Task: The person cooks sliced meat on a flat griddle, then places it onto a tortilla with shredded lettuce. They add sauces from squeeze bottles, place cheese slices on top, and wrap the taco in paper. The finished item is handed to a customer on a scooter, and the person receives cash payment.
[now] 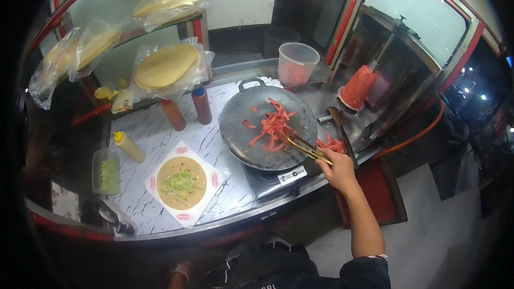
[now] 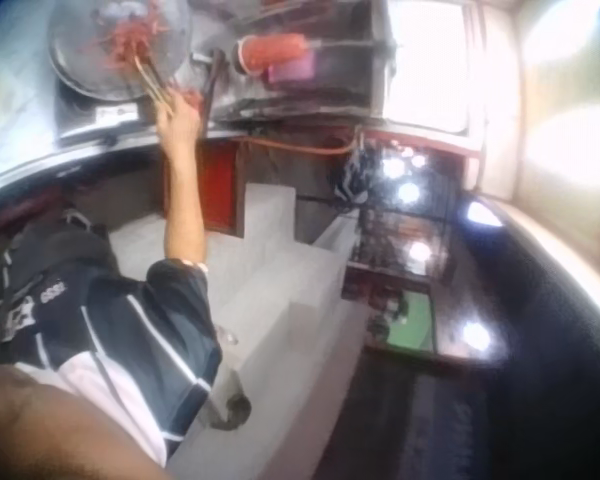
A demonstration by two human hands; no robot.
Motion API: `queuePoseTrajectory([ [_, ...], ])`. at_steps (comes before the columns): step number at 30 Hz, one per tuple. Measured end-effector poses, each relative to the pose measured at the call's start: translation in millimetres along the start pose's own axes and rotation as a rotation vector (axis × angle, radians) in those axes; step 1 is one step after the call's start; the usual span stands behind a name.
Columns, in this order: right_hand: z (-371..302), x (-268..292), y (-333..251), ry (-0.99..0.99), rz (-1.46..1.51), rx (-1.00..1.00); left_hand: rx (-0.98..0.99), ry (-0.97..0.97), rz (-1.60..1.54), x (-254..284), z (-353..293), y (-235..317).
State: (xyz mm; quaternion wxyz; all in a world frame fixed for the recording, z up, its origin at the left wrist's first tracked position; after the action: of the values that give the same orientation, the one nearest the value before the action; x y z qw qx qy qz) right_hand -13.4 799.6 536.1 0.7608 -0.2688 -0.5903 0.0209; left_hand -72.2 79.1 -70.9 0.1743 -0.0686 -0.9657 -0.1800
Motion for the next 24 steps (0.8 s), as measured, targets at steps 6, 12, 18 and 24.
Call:
queuePoseTrajectory([
  [6,28.0,30.9,11.4,-0.025,0.005,0.072,0.018,-0.082,0.405,-38.6,-32.9,45.8],
  [12,1.0,74.0,122.0,0.220,0.115,-0.064,0.028,0.167,0.143,-69.9,-63.5,96.0],
  [18,-9.7,22.1,164.3,0.081,-0.147,-0.051,0.120,-0.023,0.204,-144.7,-68.2,149.7],
  [24,4.0,-3.7,170.7,-0.008,-0.280,-0.044,0.176,-0.178,0.423,-172.2,-86.9,159.1],
])
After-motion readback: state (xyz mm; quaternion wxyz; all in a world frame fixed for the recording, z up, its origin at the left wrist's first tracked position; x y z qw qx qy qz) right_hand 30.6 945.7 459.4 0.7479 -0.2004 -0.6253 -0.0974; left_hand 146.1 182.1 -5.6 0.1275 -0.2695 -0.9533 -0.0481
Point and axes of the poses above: each hand's wrist, its own z-axis towards the middle knuckle, its own x-axis out of the back of the hand, y = z × x, the point moved 10 cm from there along z, towards the middle knuckle, and after that the axes turned 12 degrees about -y, right-handed, at the moved point
